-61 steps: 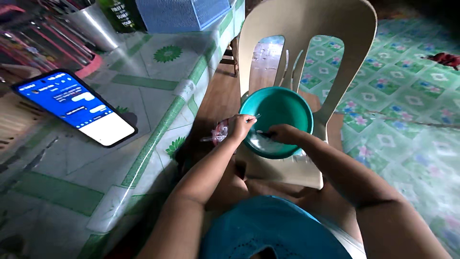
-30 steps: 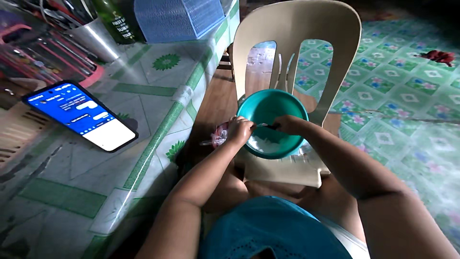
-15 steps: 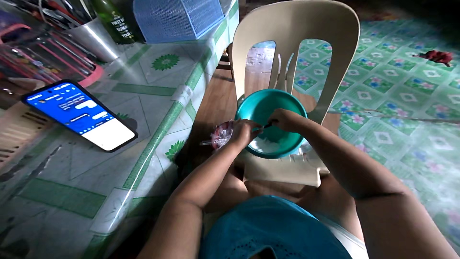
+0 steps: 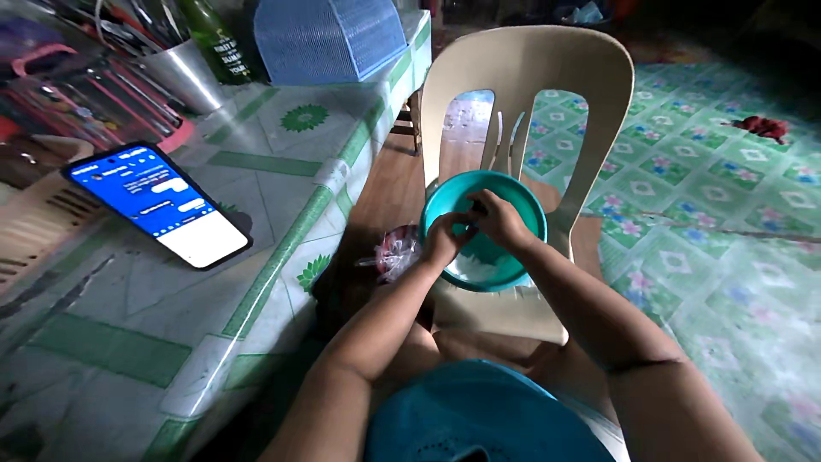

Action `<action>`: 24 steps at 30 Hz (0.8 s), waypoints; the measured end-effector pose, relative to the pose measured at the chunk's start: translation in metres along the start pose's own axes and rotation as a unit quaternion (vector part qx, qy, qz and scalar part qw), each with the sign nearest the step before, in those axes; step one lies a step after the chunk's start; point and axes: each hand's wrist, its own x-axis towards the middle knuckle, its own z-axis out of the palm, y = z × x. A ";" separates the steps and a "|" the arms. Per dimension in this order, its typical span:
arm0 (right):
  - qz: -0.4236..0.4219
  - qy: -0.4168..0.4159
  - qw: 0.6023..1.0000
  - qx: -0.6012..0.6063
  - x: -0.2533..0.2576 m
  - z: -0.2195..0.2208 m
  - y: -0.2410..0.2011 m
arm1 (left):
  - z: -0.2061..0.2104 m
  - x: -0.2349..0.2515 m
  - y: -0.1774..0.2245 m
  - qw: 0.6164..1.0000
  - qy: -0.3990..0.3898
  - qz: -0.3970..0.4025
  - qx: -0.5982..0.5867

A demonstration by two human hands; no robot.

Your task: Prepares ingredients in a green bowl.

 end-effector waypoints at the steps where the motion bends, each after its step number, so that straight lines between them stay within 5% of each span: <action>1: -0.009 0.004 1.000 0.010 0.002 -0.009 -0.003 | -0.003 0.002 -0.002 1.000 -0.022 -0.001 -0.013; 6: -0.044 -0.019 0.995 0.086 0.012 -0.052 -0.016 | -0.013 0.007 -0.007 0.985 -0.159 -0.061 0.001; 15: -0.047 -0.073 0.990 0.115 0.005 -0.076 -0.038 | -0.009 0.001 0.004 0.992 -0.125 -0.010 -0.028; 24: -0.079 -0.100 0.991 0.052 0.003 -0.069 -0.041 | -0.012 0.001 0.010 0.982 -0.162 -0.081 -0.054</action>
